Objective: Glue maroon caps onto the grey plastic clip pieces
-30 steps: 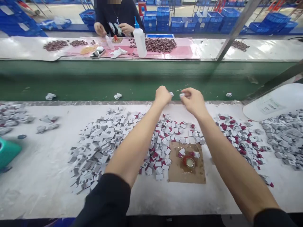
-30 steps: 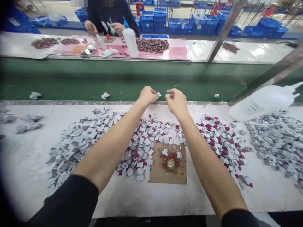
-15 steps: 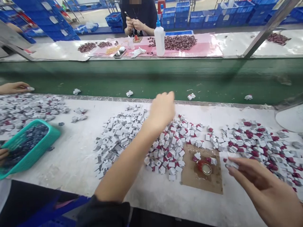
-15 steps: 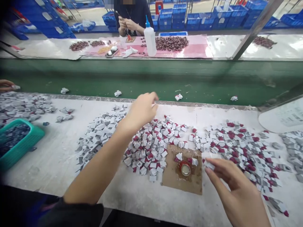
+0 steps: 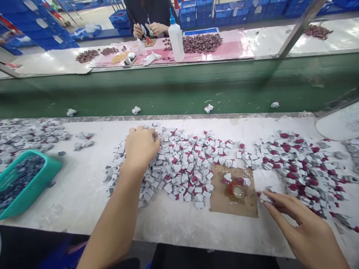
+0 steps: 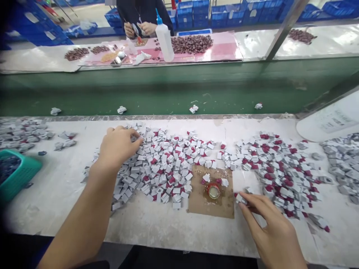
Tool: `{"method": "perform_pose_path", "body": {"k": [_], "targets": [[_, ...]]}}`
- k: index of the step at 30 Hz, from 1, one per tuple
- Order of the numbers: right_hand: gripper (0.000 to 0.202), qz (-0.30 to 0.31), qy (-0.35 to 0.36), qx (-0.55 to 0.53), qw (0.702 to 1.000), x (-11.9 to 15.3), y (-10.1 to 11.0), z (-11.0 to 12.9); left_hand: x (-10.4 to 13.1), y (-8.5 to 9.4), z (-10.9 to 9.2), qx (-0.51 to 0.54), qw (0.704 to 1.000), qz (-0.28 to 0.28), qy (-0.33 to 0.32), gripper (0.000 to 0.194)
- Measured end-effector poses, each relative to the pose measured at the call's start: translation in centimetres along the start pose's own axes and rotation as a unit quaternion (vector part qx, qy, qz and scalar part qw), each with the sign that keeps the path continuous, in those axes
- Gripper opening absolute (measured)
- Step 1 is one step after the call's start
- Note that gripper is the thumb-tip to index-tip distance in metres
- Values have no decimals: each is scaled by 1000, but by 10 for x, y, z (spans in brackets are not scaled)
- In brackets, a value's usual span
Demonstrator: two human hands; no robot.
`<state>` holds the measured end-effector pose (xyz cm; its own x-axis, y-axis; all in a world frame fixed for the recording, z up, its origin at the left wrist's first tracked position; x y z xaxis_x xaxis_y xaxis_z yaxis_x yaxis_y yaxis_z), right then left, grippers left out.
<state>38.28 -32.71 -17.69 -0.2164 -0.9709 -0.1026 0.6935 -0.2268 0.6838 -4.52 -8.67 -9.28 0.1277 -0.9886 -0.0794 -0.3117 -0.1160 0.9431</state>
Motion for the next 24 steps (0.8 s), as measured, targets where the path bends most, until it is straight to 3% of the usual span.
{"method": "perform_pose_path", "body": {"k": [4,6,9,11,14,17,24], "targets": [[24,-48,-77,-99,991,-4,7,19,14,9,-14,70,997,11,-6,19],[20,-53,-82,-157,983,-6,3,33,28,4,-23,175,983,57,-2,26],[14,-36,-70,-200,977,-9,-8,49,60,-18,-40,357,918,171,7,37],[12,-22,-66,-209,975,-9,-17,54,84,-33,-53,419,880,223,5,38],[15,-19,-49,-205,977,-9,-23,59,113,-49,-70,466,846,259,6,29],[22,-19,-16,-165,986,-10,-23,64,128,-56,-85,497,823,273,12,18],[23,6,44,-110,993,-11,-20,72,136,-63,-99,476,826,300,-6,17]]}}
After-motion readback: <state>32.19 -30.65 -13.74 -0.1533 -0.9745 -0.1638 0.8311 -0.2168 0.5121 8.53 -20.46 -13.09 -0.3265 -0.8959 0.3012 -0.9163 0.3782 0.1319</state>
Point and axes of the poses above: each hand's wrist, its own x-axis away from the middle knuckle, its own y-axis out of the back of the hand, z = x × y, the point moved 8 cm from there along -x, towards the middle knuckle
